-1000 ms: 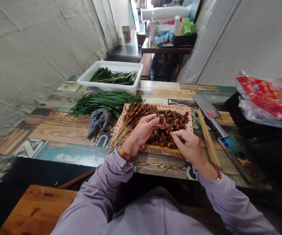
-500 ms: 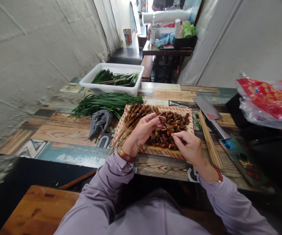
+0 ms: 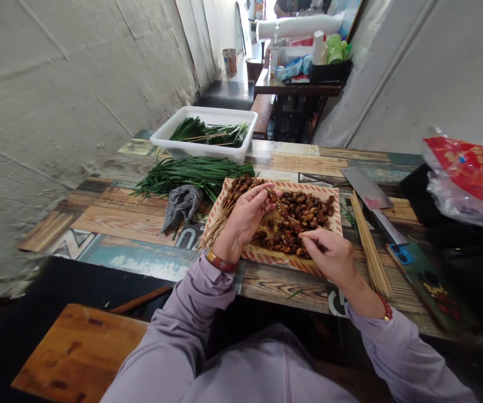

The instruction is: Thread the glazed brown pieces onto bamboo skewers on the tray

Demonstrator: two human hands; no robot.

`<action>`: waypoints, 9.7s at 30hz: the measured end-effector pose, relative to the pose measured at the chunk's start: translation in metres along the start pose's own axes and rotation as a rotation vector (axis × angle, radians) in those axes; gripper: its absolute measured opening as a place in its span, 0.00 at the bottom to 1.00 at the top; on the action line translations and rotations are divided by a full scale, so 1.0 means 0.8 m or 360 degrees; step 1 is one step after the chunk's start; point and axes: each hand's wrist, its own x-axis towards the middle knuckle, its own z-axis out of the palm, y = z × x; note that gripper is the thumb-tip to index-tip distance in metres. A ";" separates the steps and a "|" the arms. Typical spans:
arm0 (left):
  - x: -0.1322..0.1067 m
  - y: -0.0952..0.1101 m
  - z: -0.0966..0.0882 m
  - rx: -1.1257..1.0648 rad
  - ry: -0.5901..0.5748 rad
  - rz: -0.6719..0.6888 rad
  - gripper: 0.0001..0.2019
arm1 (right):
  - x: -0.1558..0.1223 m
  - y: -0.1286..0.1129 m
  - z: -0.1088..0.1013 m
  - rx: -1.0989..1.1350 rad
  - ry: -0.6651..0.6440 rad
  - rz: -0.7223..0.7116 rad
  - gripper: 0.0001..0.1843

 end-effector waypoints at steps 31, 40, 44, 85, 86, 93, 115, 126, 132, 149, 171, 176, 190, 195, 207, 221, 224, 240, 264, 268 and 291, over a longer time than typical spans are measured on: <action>0.002 -0.006 -0.009 0.0409 0.0048 0.0140 0.14 | -0.001 0.003 0.002 -0.0136 0.0019 -0.0101 0.07; 0.000 -0.005 -0.006 0.0407 0.0019 0.0125 0.14 | 0.003 -0.001 0.000 -0.0017 -0.0002 0.0028 0.09; -0.001 -0.003 -0.005 0.0402 0.0008 0.0116 0.14 | 0.005 -0.002 -0.002 0.0043 -0.0069 0.0141 0.10; -0.011 -0.016 0.016 0.0073 -0.0080 -0.0232 0.11 | 0.026 -0.024 0.040 0.0007 0.0263 0.0249 0.09; -0.011 -0.017 0.016 0.0080 -0.0074 -0.0234 0.11 | 0.026 -0.025 0.040 -0.0014 0.0262 0.0240 0.10; -0.013 -0.019 0.020 0.0116 -0.0095 -0.0230 0.11 | 0.028 -0.028 0.038 -0.0027 0.0258 0.0242 0.11; -0.006 0.001 0.010 0.0034 0.0114 -0.0034 0.14 | 0.022 -0.029 0.037 0.0041 0.0167 0.0145 0.09; -0.009 -0.008 0.013 0.0064 0.0073 -0.0038 0.13 | 0.022 -0.028 0.038 0.0001 0.0189 0.0161 0.09; -0.005 -0.003 0.008 0.0074 0.0128 0.0000 0.18 | 0.023 -0.030 0.036 -0.0013 0.0189 0.0135 0.09; 0.002 0.017 -0.012 -0.0074 0.0226 0.0105 0.13 | 0.014 -0.023 0.037 0.0011 0.0027 0.0048 0.09; 0.001 0.011 -0.007 -0.0113 0.0170 0.0076 0.10 | 0.015 -0.025 0.039 -0.0007 0.0060 0.0097 0.10; 0.002 0.011 -0.005 -0.0164 0.0158 -0.0010 0.13 | 0.018 -0.028 0.037 -0.0033 0.0128 0.0163 0.10; 0.000 0.008 -0.003 -0.0088 0.0067 -0.0016 0.11 | 0.017 -0.024 0.038 0.0008 0.0118 0.0128 0.09; 0.001 0.007 -0.002 -0.0112 0.0117 0.0002 0.09 | 0.016 -0.023 0.039 -0.0037 0.0105 0.0106 0.09; 0.003 -0.001 -0.001 -0.0157 0.0335 0.0093 0.10 | 0.015 -0.024 0.041 -0.0160 0.0072 0.0027 0.11; 0.001 0.002 0.002 -0.0181 0.0354 0.0118 0.08 | 0.014 -0.024 0.040 -0.0239 0.0038 0.0003 0.10; 0.001 0.002 0.003 -0.0167 0.0367 0.0110 0.08 | 0.014 -0.024 0.040 -0.0231 0.0040 0.0002 0.10; 0.001 0.003 0.003 -0.0217 0.0352 0.0160 0.08 | 0.012 -0.023 0.040 -0.0275 0.0059 -0.0046 0.09; -0.008 -0.002 0.005 0.0022 -0.0212 -0.0190 0.16 | 0.020 -0.029 0.031 0.0029 0.0210 0.0342 0.10; -0.008 -0.004 0.006 0.0017 -0.0169 -0.0163 0.14 | 0.020 -0.028 0.032 0.0013 0.0221 0.0288 0.09; -0.007 -0.006 0.010 -0.0007 -0.0008 -0.0026 0.13 | 0.020 -0.029 0.035 -0.0116 0.0169 0.0173 0.11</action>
